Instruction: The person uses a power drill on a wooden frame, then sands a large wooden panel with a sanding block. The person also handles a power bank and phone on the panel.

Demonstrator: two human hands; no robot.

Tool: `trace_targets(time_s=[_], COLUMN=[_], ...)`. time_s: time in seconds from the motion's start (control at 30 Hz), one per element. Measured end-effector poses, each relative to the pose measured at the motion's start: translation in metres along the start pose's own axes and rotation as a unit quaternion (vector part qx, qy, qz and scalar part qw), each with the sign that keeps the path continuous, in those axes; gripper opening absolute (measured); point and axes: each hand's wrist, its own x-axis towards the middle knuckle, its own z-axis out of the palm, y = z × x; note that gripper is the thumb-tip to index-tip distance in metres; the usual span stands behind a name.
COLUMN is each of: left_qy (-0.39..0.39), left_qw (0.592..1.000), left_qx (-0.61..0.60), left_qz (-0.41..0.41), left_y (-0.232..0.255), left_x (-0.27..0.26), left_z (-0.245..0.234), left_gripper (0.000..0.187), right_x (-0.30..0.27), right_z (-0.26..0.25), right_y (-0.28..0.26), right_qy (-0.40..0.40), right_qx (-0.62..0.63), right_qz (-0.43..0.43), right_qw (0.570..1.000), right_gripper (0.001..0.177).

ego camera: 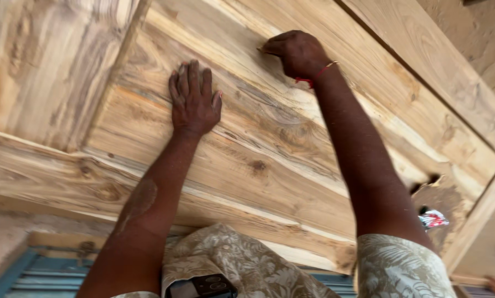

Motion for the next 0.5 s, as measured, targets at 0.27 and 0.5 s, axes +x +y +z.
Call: trace_targets(time_s=[0.27,0.5], left_qy=[-0.029,-0.050], left_qw=[1.000,0.999], left_qx=[-0.005,0.004], left_qz=[0.001,0.007], left_y=[-0.003,-0.006], left_x=[0.000,0.000], left_z=[0.000,0.005], left_gripper=[0.064,0.063], right_x=[-0.074,-0.138], right_z=[0.003,0.010], right_y=[0.040,0.058], right_qy=[-0.095,-0.115], right_qx=[-0.029,-0.038], right_qz=[-0.026,0.038], right_qw=[0.995,0.992], right_gripper=[0.057,0.057])
